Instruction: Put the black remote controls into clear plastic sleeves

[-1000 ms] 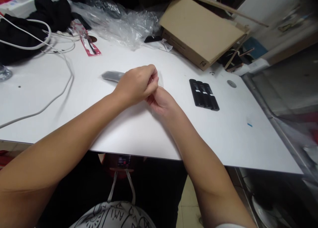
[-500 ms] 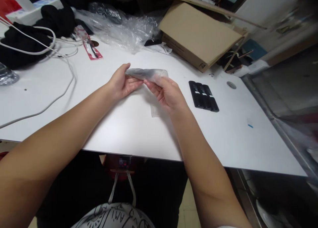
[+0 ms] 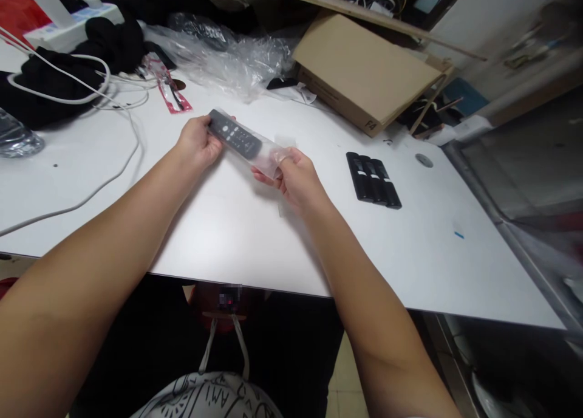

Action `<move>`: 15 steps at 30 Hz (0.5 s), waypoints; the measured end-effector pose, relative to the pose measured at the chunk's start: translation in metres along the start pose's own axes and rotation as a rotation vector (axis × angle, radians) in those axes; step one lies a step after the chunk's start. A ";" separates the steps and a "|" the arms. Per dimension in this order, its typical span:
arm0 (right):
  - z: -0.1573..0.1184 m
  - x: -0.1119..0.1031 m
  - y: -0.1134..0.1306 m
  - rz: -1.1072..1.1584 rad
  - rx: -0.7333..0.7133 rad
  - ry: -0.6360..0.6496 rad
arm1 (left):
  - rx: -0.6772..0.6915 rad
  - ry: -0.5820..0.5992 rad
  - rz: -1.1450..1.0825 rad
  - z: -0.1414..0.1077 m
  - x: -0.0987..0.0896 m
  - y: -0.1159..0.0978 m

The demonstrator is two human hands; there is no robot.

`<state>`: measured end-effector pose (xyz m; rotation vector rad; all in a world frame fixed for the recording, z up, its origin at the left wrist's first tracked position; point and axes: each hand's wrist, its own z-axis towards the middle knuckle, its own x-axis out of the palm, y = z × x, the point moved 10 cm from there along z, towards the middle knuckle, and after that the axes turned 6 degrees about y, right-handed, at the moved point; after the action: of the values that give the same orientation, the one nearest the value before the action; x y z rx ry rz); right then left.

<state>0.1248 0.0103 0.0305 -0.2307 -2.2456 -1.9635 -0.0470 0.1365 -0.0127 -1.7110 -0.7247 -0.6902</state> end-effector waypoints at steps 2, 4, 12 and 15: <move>-0.001 0.003 -0.004 -0.037 0.041 0.035 | 0.021 -0.033 0.028 0.007 -0.007 -0.008; -0.004 0.008 -0.010 -0.094 0.109 0.117 | 0.051 -0.043 0.060 0.014 -0.013 -0.015; -0.016 0.015 -0.004 -0.237 0.197 0.326 | 0.073 0.044 -0.039 0.020 -0.014 -0.017; -0.015 0.014 0.000 -0.278 0.155 0.288 | 0.096 0.020 0.092 0.017 -0.014 -0.022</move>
<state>0.1116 -0.0041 0.0354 0.3768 -2.3166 -1.7874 -0.0714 0.1555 -0.0138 -1.6370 -0.6505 -0.5985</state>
